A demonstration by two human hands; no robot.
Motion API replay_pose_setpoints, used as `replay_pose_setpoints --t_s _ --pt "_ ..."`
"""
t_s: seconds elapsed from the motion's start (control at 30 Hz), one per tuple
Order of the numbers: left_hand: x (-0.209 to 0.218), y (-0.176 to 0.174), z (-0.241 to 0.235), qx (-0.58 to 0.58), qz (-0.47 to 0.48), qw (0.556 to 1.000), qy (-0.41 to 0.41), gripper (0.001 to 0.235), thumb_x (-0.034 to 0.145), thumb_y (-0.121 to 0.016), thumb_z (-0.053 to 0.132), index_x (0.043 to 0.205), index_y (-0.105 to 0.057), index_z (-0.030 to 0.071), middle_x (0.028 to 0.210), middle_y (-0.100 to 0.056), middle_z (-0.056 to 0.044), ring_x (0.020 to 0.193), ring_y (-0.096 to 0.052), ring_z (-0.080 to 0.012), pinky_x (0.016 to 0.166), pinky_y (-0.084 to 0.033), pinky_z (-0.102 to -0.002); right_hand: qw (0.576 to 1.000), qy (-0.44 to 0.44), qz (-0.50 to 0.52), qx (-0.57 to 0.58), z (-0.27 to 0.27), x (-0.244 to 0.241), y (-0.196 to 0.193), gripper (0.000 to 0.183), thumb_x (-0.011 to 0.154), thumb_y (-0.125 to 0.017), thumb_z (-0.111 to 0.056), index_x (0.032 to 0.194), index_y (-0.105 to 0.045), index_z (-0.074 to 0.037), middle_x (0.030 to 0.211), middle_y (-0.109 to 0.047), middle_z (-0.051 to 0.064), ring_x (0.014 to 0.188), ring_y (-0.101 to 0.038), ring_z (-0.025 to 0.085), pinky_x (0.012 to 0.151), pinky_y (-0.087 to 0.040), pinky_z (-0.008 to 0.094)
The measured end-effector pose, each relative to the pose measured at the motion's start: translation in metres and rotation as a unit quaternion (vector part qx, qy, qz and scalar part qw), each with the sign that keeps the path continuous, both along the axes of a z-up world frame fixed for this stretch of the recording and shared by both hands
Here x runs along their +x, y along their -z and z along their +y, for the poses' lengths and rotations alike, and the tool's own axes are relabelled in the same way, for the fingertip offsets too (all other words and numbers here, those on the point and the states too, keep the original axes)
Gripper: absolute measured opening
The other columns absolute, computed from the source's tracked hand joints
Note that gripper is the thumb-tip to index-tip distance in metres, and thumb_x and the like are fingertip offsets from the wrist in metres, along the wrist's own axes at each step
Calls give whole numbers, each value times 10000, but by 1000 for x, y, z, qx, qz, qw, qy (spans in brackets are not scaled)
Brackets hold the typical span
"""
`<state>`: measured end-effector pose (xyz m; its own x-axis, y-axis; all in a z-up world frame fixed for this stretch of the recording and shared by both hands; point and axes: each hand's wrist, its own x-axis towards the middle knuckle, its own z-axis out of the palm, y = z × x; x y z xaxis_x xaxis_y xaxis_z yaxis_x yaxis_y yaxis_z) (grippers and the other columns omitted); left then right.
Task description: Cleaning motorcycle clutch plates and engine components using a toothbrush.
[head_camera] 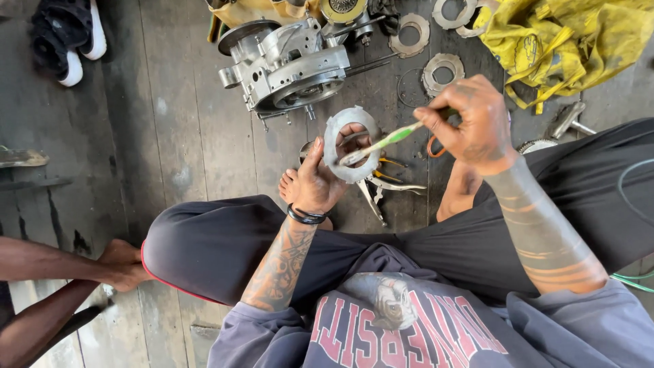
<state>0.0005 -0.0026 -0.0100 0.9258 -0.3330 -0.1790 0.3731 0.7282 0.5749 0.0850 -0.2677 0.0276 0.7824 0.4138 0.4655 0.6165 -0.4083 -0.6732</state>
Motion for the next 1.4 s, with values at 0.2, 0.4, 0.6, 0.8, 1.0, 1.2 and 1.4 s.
replay_pose_setpoints --t_s 0.2,0.4,0.6,0.8,1.0,1.2,1.4 --pt "5 -3 2 -20 5 1000 -9 833 944 -515 648 1444 -398 -8 1264 -604 -189 1145 -676 -255 930 -575 -362 1000 -13 3 -5 6 -3 -3 296 1017 -787 -253 790 -673 -103 633 -630 57 643 -621 271 781 -466 392" --pt "6 -24 2 -47 -13 999 -18 814 937 -506 680 1419 -427 29 1253 -611 -160 1147 -681 -226 935 -578 -338 1000 -1 2 1 5 -3 -14 313 1030 -803 -266 790 -674 -112 640 -627 28 665 -621 261 804 -466 385" --pt "7 -23 5 -64 -25 997 -19 838 915 -499 709 1415 -418 41 1243 -603 -172 1138 -679 -250 937 -589 -371 1000 2 6 -8 -5 2 2 287 1026 -827 -228 835 -680 -73 681 -618 97 711 -622 348 809 -480 458" --pt "8 -37 5 -76 -20 996 -47 832 914 -510 716 1397 -442 43 1231 -632 -146 1118 -699 -226 922 -607 -369 999 9 49 10 -6 -3 -3 284 1022 -839 -232 843 -685 -74 716 -633 112 746 -628 379 812 -490 464" --pt "13 -42 57 -69 -66 992 -78 742 1011 -487 589 1473 -485 8 1403 -556 -200 1337 -546 -328 1210 -429 -520 994 58 35 -87 -14 -8 -11 214 1011 -924 23 942 -727 70 845 -667 135 735 -510 257 735 -429 367" --pt "1 -30 91 65 -100 988 -102 806 957 -580 503 1589 -336 66 1524 -490 -224 1398 -512 -379 1249 -393 -505 992 74 54 -87 -21 -17 -3 251 1117 -929 58 976 -727 105 848 -616 146 772 -460 276 734 -397 387" --pt "0 -26 74 397 -187 898 -25 649 902 -663 180 1479 -401 39 1366 -538 -165 1250 -549 -283 1121 -464 -421 993 64 85 -59 -26 -20 0 283 1228 -912 192 1056 -687 204 890 -575 210 746 -429 264 713 -373 379"
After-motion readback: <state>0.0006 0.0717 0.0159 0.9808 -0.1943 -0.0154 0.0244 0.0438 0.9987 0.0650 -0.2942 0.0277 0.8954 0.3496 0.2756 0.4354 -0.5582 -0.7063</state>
